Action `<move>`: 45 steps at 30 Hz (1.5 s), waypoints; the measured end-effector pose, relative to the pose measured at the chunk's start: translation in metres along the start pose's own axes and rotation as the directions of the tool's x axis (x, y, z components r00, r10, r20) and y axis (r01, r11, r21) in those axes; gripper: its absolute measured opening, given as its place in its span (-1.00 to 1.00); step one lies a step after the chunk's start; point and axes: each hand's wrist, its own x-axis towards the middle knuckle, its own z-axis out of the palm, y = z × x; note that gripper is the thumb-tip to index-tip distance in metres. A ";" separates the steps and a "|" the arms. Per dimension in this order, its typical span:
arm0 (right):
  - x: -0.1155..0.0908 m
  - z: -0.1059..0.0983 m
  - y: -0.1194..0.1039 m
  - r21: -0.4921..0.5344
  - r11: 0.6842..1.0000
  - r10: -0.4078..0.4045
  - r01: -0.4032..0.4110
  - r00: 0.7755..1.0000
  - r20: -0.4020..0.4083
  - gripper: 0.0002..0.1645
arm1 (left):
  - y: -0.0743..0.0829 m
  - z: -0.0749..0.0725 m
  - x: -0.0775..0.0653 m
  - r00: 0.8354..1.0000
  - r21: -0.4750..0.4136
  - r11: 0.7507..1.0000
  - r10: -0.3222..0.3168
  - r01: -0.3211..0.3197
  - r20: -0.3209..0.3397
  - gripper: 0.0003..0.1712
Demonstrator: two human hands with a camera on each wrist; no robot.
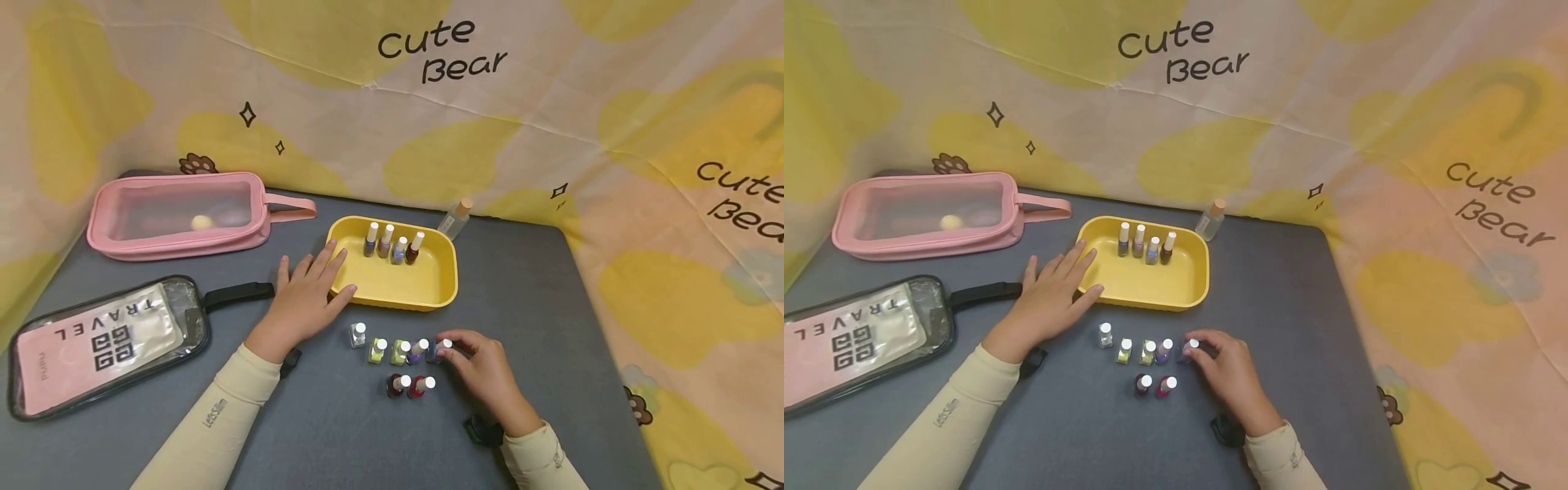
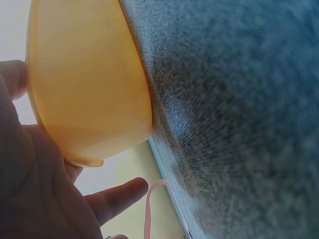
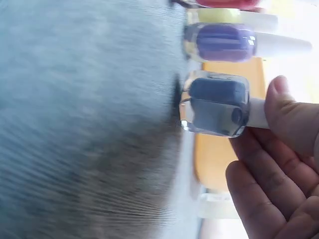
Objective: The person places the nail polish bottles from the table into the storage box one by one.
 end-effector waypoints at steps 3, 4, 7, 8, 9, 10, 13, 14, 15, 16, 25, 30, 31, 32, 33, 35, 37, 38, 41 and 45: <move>0.004 -0.009 -0.007 -0.022 1.000 0.008 -0.008 1.000 0.007 -0.72 | 0.000 0.000 0.000 1.000 0.004 1.000 -0.002 0.002 0.002 -0.11; 0.005 -0.013 -0.010 -0.021 1.000 0.012 -0.012 1.000 0.008 -0.72 | 0.000 0.000 0.000 1.000 0.004 1.000 -0.001 0.001 0.001 -0.11; 0.014 -0.027 -0.021 -0.004 1.000 0.016 -0.016 1.000 -0.004 -0.74 | 0.000 -0.001 0.000 1.000 0.003 1.000 -0.002 0.002 0.001 -0.11; 0.018 -0.032 -0.024 0.000 1.000 0.012 -0.012 1.000 -0.011 -0.74 | 0.000 -0.001 0.000 1.000 0.003 1.000 -0.002 0.002 0.000 -0.11; 0.022 -0.036 -0.027 -0.001 1.000 0.005 -0.005 1.000 -0.020 -0.75 | 0.000 -0.001 0.000 1.000 0.003 1.000 -0.002 0.002 0.001 -0.11; 0.027 -0.040 -0.030 -0.005 1.000 -0.003 0.003 1.000 -0.026 -0.74 | 0.000 -0.001 0.000 1.000 0.003 1.000 -0.004 0.004 0.001 -0.11; 0.043 -0.048 -0.037 -0.017 0.999 -0.037 0.036 0.999 -0.039 -0.74 | 0.000 -0.001 0.000 1.000 0.006 1.000 -0.007 0.007 0.002 -0.11; 0.049 -0.049 -0.039 -0.019 0.999 -0.048 0.047 0.998 -0.042 -0.74 | -0.001 0.000 0.000 1.000 0.007 1.000 -0.007 0.007 0.003 -0.11; 0.056 -0.050 -0.041 -0.019 0.998 -0.057 0.057 0.998 -0.041 -0.74 | -0.001 0.000 0.001 1.000 0.007 1.000 -0.008 0.008 0.003 -0.11; 0.062 -0.050 -0.042 -0.015 0.998 -0.066 0.066 0.997 -0.039 -0.73 | -0.001 0.000 0.001 1.000 0.008 1.000 -0.008 0.008 0.003 -0.11; 0.126 -0.024 -0.034 -0.064 0.996 -0.067 0.070 0.997 0.047 -0.76 | -0.001 0.001 0.000 1.000 0.007 1.000 -0.006 0.006 -0.001 -0.11; 0.147 -0.010 -0.024 -0.117 0.993 -0.018 0.033 0.992 0.125 -0.75 | 0.000 0.000 0.000 1.000 0.006 1.000 -0.002 0.002 0.001 -0.11; 0.149 -0.008 -0.022 -0.120 0.992 -0.012 0.028 0.991 0.136 -0.75 | 0.000 0.000 0.000 1.000 0.005 1.000 -0.002 0.002 0.001 -0.11; 0.151 -0.006 -0.022 -0.122 0.992 -0.008 0.026 0.990 0.144 -0.75 | 0.000 0.000 0.000 1.000 0.006 1.000 -0.002 0.002 0.001 -0.11; 0.152 -0.005 -0.021 -0.125 0.992 -0.006 0.025 0.989 0.147 -0.74 | 0.001 0.000 0.001 1.000 0.006 1.000 -0.002 0.002 0.001 -0.11; 0.154 -0.002 -0.019 -0.128 0.991 -0.009 0.029 0.988 0.155 -0.75 | 0.001 0.000 0.001 1.000 0.007 1.000 -0.002 0.002 0.000 -0.11; 0.155 0.001 -0.017 -0.140 0.989 -0.015 0.038 0.986 0.164 -0.77 | 0.001 0.000 0.000 1.000 0.006 1.000 -0.002 0.002 -0.001 -0.11; 0.155 0.002 -0.017 -0.145 0.988 -0.017 0.043 0.985 0.171 -0.78 | 0.001 0.000 0.000 1.000 0.007 1.000 -0.003 0.003 -0.002 -0.11; 0.156 0.005 -0.014 -0.158 0.986 -0.025 0.055 0.982 0.187 -0.82 | 0.001 0.000 0.000 1.000 0.004 1.000 -0.002 0.002 -0.002 -0.11; 0.157 0.009 -0.013 -0.163 0.984 -0.037 0.067 0.982 0.183 -0.83 | 0.000 0.001 -0.001 1.000 0.001 1.000 -0.003 0.003 -0.004 -0.10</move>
